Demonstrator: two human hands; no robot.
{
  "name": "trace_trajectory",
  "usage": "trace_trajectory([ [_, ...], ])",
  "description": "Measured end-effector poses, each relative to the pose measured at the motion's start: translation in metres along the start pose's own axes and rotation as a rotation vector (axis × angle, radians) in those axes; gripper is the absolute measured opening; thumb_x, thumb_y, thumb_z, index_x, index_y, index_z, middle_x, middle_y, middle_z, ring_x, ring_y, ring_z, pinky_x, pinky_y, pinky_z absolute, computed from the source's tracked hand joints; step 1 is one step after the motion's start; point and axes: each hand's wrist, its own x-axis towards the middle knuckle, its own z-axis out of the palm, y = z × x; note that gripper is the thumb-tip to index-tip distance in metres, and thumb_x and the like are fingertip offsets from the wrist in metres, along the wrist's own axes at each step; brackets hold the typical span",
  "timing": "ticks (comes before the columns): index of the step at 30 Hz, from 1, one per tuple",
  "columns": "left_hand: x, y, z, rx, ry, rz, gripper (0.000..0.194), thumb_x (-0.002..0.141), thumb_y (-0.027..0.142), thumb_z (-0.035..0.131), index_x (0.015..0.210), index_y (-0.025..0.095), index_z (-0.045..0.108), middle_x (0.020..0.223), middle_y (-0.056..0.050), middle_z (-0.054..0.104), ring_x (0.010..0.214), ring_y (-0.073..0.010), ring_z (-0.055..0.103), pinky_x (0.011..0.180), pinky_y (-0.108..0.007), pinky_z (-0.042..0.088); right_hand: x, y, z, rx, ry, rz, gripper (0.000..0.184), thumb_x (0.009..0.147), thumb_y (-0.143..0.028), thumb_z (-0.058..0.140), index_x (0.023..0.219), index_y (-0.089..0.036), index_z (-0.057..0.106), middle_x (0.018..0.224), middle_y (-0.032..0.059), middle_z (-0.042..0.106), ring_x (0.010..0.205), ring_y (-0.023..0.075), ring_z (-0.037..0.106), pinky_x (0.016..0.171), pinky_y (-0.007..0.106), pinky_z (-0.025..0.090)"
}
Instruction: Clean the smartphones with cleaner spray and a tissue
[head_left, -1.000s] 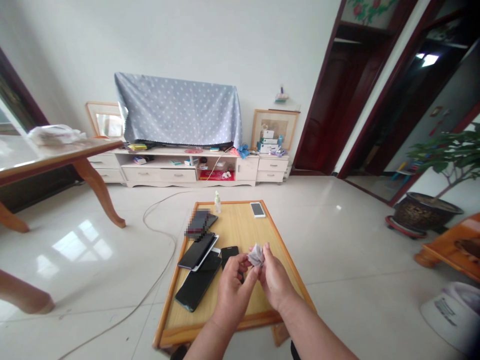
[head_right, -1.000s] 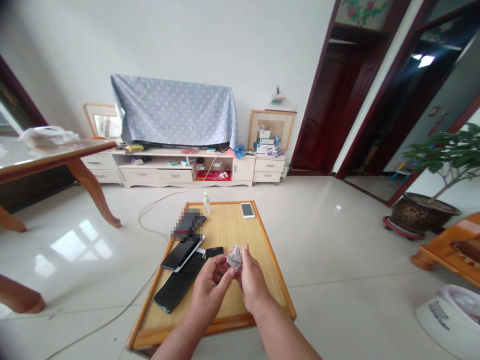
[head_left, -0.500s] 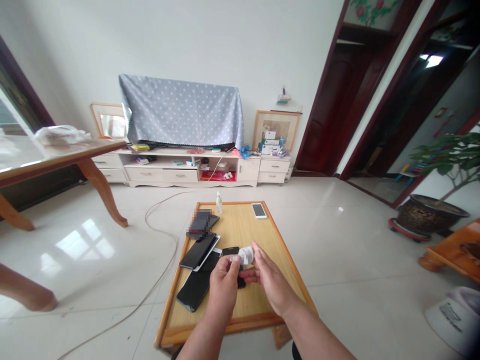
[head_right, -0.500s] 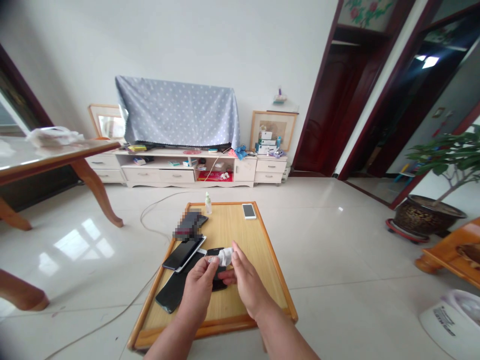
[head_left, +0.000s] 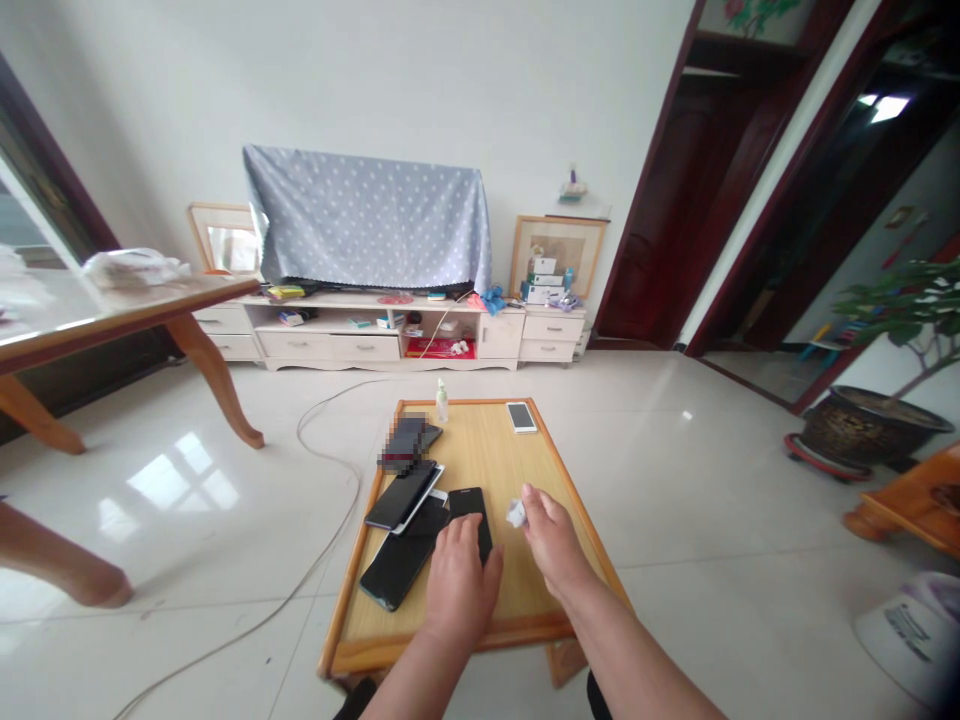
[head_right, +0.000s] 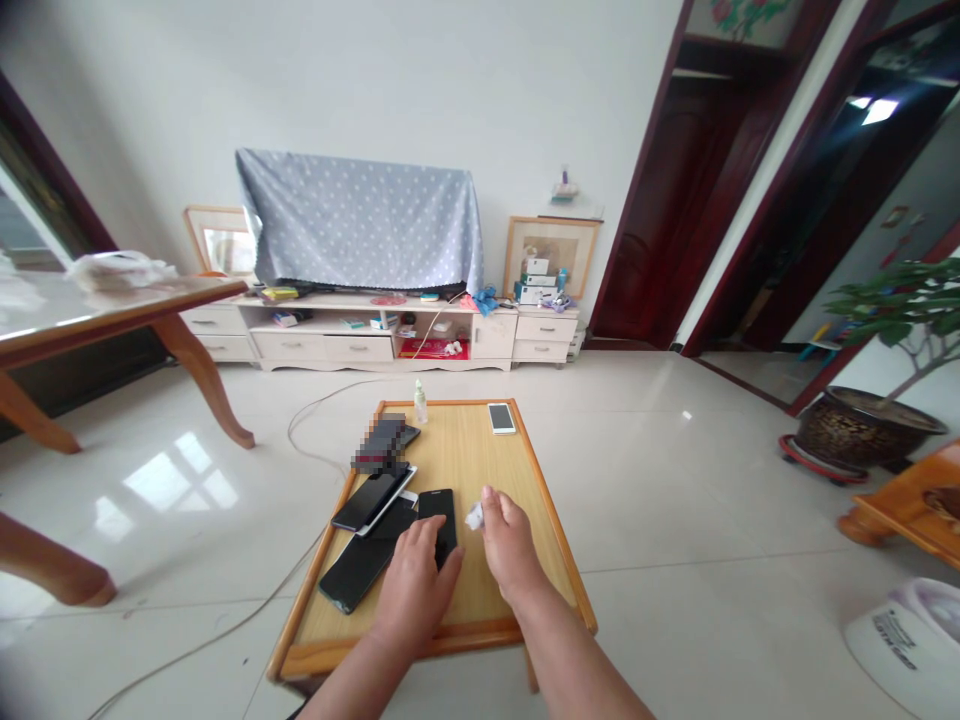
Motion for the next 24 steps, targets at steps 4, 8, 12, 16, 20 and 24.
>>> trace_trajectory([
  [4,-0.006,0.003,0.009,0.223,-0.063,0.039,0.047,0.089,0.031,0.056,0.133,0.017,0.057,0.142,-0.014,0.057,0.130,-0.0336,0.050,0.109,-0.050,0.040,0.002,0.001,0.001,0.126,-0.001,0.066,0.051,0.086,-0.069,0.061,0.072,-0.020,0.055,0.062,-0.0027,0.050,0.056,0.0112,0.042,0.051,0.022,0.032],
  [8,-0.007,0.004,0.016,0.332,-0.078,0.007,0.049,0.089,0.027,0.052,0.138,0.021,0.055,0.147,-0.012,0.054,0.136,-0.0358,0.045,0.107,-0.054,0.039,0.000,0.001,-0.003,0.167,-0.050,0.155,0.049,0.082,-0.067,0.067,0.075,-0.019,0.056,0.064,-0.0025,0.053,0.053,0.0096,0.043,0.046,0.021,0.029],
  [12,-0.008,0.002,0.020,0.326,-0.081,0.005,0.052,0.085,0.021,0.051,0.137,0.018,0.056,0.149,-0.013,0.053,0.135,-0.0354,0.046,0.108,-0.053,0.040,-0.003,0.004,-0.008,0.129,-0.072,0.167,0.046,0.082,-0.064,0.068,0.083,-0.018,0.062,0.076,0.0034,0.064,0.057,0.0116,0.054,0.046,0.020,0.035],
  [16,-0.013,-0.003,0.022,0.238,-0.063,0.103,0.061,0.074,0.014,0.053,0.136,0.013,0.055,0.148,-0.016,0.052,0.136,-0.0333,0.045,0.117,-0.052,0.034,-0.005,0.008,-0.012,0.114,-0.074,0.166,0.048,0.083,-0.060,0.068,0.106,-0.018,0.064,0.079,0.0043,0.067,0.056,0.0133,0.058,0.047,0.023,0.041],
  [20,-0.021,-0.013,0.025,0.128,-0.088,0.196,0.069,0.068,0.010,0.052,0.137,0.014,0.052,0.147,-0.016,0.052,0.137,-0.0310,0.047,0.116,-0.048,0.039,-0.006,0.010,-0.015,0.078,-0.090,0.161,0.048,0.086,-0.066,0.059,0.091,-0.018,0.064,0.060,-0.0002,0.059,0.046,0.0114,0.049,0.043,0.022,0.035],
  [24,-0.028,-0.017,0.025,0.098,-0.011,0.306,0.065,0.070,0.009,0.052,0.135,0.018,0.053,0.142,-0.015,0.057,0.139,-0.0317,0.047,0.117,-0.055,0.038,-0.011,0.012,-0.014,0.087,-0.065,0.121,0.050,0.089,-0.069,0.053,0.080,-0.020,0.058,0.065,-0.0011,0.056,0.055,0.0122,0.050,0.048,0.022,0.037],
])
